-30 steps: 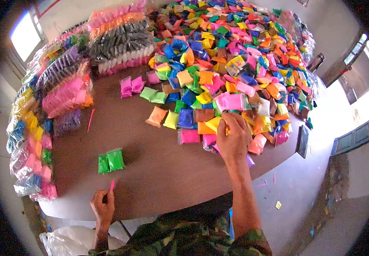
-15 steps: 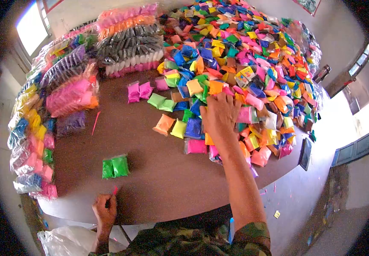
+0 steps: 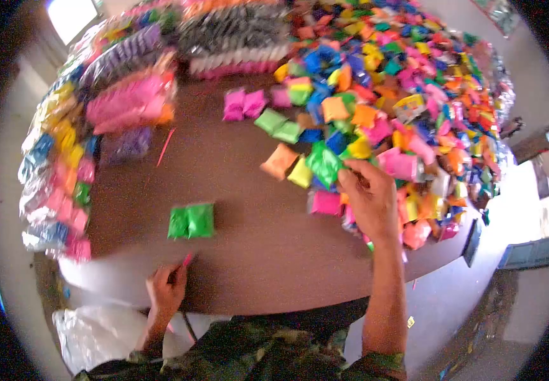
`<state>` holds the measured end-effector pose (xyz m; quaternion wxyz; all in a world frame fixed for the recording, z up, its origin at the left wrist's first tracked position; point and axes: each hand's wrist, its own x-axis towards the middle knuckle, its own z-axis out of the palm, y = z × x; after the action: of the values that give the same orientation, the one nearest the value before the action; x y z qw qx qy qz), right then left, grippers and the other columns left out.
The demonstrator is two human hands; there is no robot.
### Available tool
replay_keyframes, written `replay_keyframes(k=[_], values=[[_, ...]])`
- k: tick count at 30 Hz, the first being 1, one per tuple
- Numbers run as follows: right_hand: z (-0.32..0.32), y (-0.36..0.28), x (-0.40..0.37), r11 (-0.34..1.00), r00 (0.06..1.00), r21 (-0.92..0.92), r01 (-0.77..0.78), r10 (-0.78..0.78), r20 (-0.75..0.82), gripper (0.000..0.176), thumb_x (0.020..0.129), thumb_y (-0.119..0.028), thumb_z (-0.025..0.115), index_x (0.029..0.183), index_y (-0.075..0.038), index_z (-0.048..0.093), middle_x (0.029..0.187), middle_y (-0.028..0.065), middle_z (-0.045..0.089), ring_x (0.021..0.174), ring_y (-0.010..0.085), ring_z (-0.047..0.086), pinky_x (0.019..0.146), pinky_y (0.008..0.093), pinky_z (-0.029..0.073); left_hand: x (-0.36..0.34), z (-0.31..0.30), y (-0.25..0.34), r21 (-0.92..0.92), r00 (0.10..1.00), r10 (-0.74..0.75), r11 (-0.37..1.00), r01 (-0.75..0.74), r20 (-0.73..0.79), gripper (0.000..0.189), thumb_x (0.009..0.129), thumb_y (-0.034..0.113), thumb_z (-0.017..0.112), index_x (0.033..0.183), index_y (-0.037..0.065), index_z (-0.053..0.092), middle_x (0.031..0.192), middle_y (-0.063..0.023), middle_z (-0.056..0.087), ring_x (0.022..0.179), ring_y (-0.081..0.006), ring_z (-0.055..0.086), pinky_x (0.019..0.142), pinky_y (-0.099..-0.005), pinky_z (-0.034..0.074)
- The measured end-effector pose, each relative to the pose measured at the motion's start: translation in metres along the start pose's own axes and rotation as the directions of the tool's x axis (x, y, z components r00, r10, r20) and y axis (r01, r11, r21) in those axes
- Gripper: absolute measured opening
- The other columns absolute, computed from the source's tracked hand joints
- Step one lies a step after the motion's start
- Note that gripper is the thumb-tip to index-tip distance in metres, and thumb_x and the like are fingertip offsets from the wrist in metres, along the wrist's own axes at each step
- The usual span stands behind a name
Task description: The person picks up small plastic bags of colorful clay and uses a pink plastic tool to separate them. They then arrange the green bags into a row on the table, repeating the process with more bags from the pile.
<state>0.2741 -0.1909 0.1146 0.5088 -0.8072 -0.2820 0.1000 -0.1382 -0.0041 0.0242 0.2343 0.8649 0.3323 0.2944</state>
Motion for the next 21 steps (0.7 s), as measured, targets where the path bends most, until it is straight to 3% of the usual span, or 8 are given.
replay_keyframes(k=[2,4,7,8,11,14,17,21], values=[[0.011,-0.004,-0.027,0.996,0.965,-0.003,-0.093,0.091,0.247,0.024,0.102,-0.016,0.075,0.120,-0.001,0.079,0.086,0.0035,0.076,0.078,0.0101,0.071,0.069,0.0312,0.057,0.000,-0.001,0.000,0.034,1.000,0.021,0.999,-0.021,0.001,0.010,0.093,0.005,0.083,0.092,0.005,0.073,0.077,-0.0145,0.073,0.063,-0.0313,0.072,0.058,-0.0396,0.056],[0.021,-0.001,-0.046,0.988,0.856,-0.004,-0.152,0.134,0.500,0.024,0.103,-0.018,0.075,0.120,-0.002,0.080,0.083,0.0045,0.076,0.077,0.0109,0.070,0.070,0.0324,0.057,0.000,-0.003,0.001,0.005,1.000,-0.014,1.000,0.014,0.005,0.010,0.093,0.006,0.083,0.091,0.005,0.073,0.077,-0.0142,0.073,0.063,-0.0303,0.072,0.058,-0.0386,0.056],[0.044,0.014,-0.062,1.000,0.686,-0.027,-0.002,0.022,0.727,0.025,0.103,-0.023,0.072,0.120,-0.006,0.081,0.082,0.0085,0.077,0.075,0.0162,0.073,0.070,0.0353,0.058,0.001,0.001,0.003,-0.029,0.999,-0.025,0.999,0.024,-0.024,0.011,0.093,0.007,0.084,0.090,0.005,0.073,0.078,-0.0143,0.073,0.063,-0.0293,0.073,0.058,-0.0377,0.056],[0.048,0.016,-0.064,0.989,0.631,-0.132,0.061,0.064,0.773,0.027,0.102,-0.026,0.069,0.119,-0.010,0.082,0.089,0.0146,0.079,0.081,0.0282,0.078,0.076,0.0423,0.060,0.001,0.002,0.002,-0.039,0.999,-0.022,0.999,0.021,-0.040,0.012,0.093,0.007,0.084,0.090,0.004,0.073,0.078,-0.0143,0.073,0.063,-0.0290,0.073,0.058,-0.0375,0.056],[0.053,-0.008,-0.072,0.933,0.709,-0.324,0.156,0.123,0.694,0.026,0.100,-0.025,0.066,0.115,-0.012,0.083,0.097,0.0178,0.080,0.091,0.0377,0.078,0.082,0.0482,0.061,-0.002,0.000,0.002,-0.011,0.996,-0.085,0.996,0.085,0.012,0.012,0.093,0.008,0.085,0.094,0.004,0.074,0.084,-0.0167,0.076,0.071,-0.0300,0.076,0.065,-0.0385,0.059],[0.060,-0.004,-0.075,0.913,0.770,-0.278,0.300,-0.059,0.636,0.026,0.099,-0.023,0.068,0.118,-0.013,0.082,0.100,0.0175,0.081,0.097,0.0394,0.078,0.086,0.0518,0.061,-0.002,0.000,0.001,-0.012,0.998,-0.064,0.998,0.064,0.009,0.010,0.094,0.008,0.084,0.094,0.004,0.075,0.084,-0.0166,0.076,0.072,-0.0294,0.076,0.066,-0.0381,0.059],[0.067,-0.005,-0.077,0.905,0.832,-0.281,0.318,-0.124,0.541,0.029,0.095,-0.019,0.074,0.122,-0.008,0.080,0.098,0.0154,0.080,0.093,0.0349,0.078,0.084,0.0458,0.060,-0.003,0.001,-0.002,0.000,0.997,-0.080,0.997,0.080,0.019,0.010,0.095,0.009,0.083,0.095,0.003,0.075,0.085,-0.0170,0.076,0.073,-0.0298,0.076,0.067,-0.0384,0.059],[0.062,-0.008,-0.088,0.857,0.878,-0.340,0.388,-0.232,0.417,0.039,0.096,-0.026,0.078,0.132,-0.011,0.075,0.119,0.0153,0.078,0.109,0.0381,0.075,0.089,0.0524,0.059,-0.004,0.004,-0.006,0.005,1.000,-0.015,1.000,0.015,-0.027,0.012,0.094,0.009,0.084,0.094,0.004,0.074,0.080,-0.0154,0.074,0.065,-0.0285,0.074,0.060,-0.0377,0.057]])
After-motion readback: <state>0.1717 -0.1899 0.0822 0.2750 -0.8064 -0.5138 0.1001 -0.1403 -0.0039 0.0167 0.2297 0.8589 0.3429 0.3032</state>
